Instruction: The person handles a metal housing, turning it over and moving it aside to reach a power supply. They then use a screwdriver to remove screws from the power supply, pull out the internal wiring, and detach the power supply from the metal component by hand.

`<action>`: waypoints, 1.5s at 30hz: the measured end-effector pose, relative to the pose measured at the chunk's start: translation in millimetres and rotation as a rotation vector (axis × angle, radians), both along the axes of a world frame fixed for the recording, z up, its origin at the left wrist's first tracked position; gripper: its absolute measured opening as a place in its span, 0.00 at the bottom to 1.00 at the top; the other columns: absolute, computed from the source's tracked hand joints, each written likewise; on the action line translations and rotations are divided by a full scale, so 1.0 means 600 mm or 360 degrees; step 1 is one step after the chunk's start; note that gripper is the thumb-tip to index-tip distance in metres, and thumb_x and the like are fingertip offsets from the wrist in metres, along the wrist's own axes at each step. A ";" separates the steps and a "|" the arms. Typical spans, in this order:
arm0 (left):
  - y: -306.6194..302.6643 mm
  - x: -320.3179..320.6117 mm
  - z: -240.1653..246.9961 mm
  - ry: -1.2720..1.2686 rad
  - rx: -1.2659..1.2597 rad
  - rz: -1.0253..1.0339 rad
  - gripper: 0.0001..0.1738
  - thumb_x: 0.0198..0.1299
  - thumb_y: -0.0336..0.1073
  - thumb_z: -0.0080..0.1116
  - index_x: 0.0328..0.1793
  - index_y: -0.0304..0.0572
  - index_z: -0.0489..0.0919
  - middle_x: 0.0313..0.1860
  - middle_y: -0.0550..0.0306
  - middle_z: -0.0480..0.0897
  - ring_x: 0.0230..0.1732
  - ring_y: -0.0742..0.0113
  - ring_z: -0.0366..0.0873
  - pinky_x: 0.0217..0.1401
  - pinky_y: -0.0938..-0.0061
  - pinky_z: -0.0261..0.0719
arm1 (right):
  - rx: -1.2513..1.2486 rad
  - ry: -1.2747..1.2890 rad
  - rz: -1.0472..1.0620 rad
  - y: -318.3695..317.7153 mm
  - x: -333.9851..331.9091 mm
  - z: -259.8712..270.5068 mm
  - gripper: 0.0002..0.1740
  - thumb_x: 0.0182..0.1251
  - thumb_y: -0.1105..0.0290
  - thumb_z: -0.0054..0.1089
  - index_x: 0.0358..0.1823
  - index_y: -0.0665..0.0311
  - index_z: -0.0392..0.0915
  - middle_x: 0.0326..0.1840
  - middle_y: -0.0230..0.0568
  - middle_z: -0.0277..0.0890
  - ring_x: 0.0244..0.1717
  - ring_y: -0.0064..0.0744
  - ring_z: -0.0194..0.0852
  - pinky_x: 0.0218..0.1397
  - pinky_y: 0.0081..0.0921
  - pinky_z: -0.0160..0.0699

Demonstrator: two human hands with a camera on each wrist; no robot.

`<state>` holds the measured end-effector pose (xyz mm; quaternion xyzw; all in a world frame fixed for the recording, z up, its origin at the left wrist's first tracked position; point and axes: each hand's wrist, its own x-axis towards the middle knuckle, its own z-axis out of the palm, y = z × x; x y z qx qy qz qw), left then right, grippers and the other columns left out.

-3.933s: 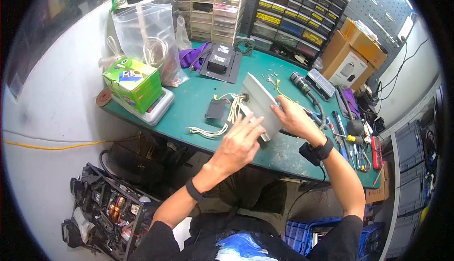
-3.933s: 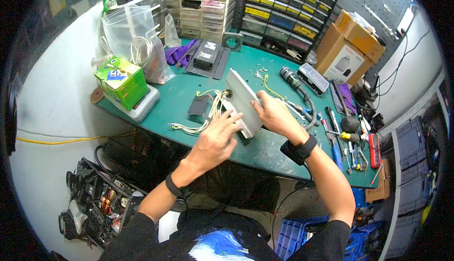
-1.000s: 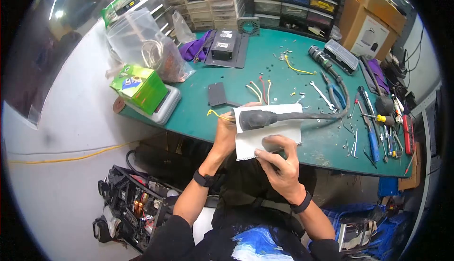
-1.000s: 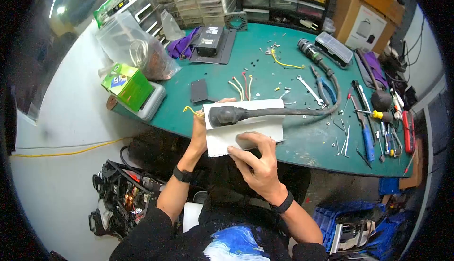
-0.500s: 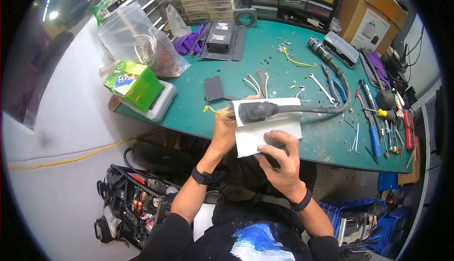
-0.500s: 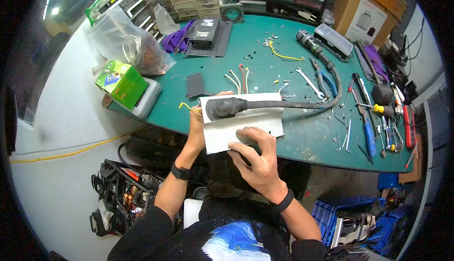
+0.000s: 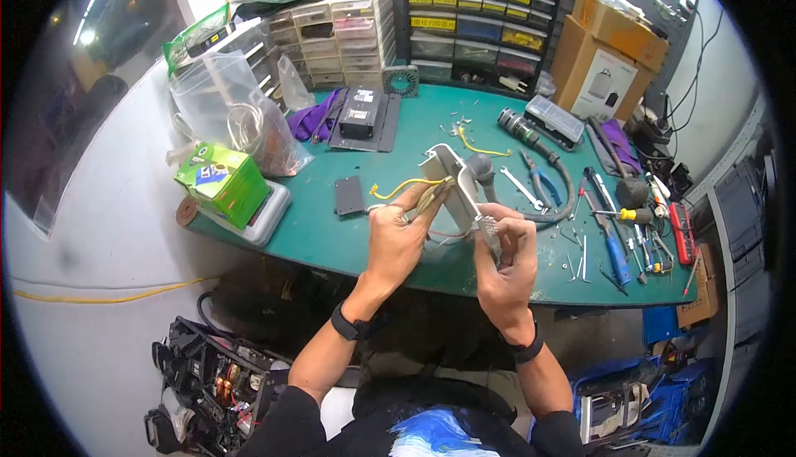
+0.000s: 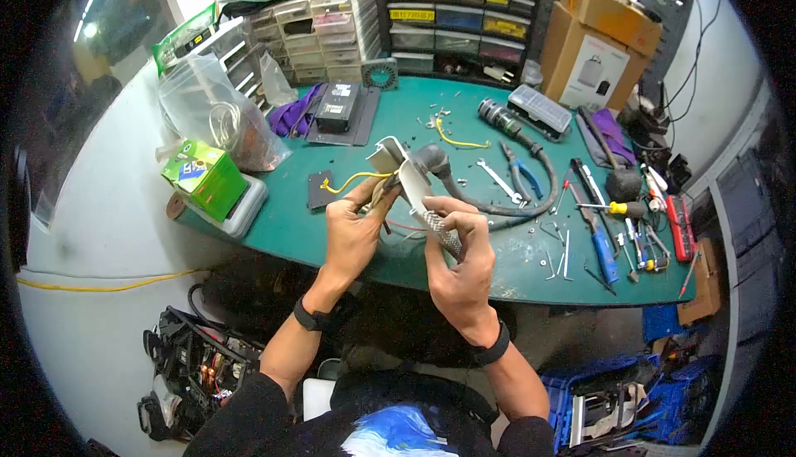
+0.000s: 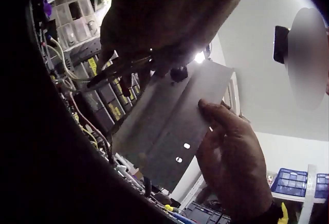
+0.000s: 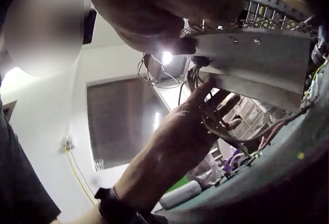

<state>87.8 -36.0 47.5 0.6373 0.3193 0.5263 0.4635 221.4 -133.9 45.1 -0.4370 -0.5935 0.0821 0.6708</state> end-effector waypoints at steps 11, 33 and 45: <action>-0.017 0.018 0.051 0.0142 0.0576 0.0084 0.16 0.67 0.29 0.70 0.59 0.32 0.88 0.49 0.47 0.92 0.48 0.69 0.91 0.52 0.74 0.87 | -0.0244 0.0758 0.0041 -0.026 0.051 0.044 0.13 0.74 0.76 0.68 0.52 0.63 0.71 0.45 0.27 0.74 0.45 0.14 0.69 0.53 0.15 0.68; -0.041 0.006 0.055 0.0225 0.0467 0.0017 0.16 0.65 0.26 0.71 0.58 0.31 0.87 0.43 0.52 0.92 0.41 0.72 0.89 0.40 0.75 0.86 | -0.0269 0.1040 0.0265 -0.037 0.069 0.051 0.13 0.74 0.79 0.66 0.53 0.65 0.73 0.51 0.35 0.81 0.51 0.20 0.78 0.60 0.21 0.75; -0.046 -0.011 0.049 -0.0172 0.1031 0.0474 0.33 0.54 0.30 0.81 0.68 0.44 0.82 0.73 0.48 0.72 0.68 0.56 0.77 0.64 0.58 0.79 | -0.0289 0.0687 0.0229 -0.048 0.014 0.013 0.16 0.71 0.80 0.70 0.52 0.65 0.71 0.57 0.35 0.73 0.56 0.20 0.73 0.62 0.20 0.73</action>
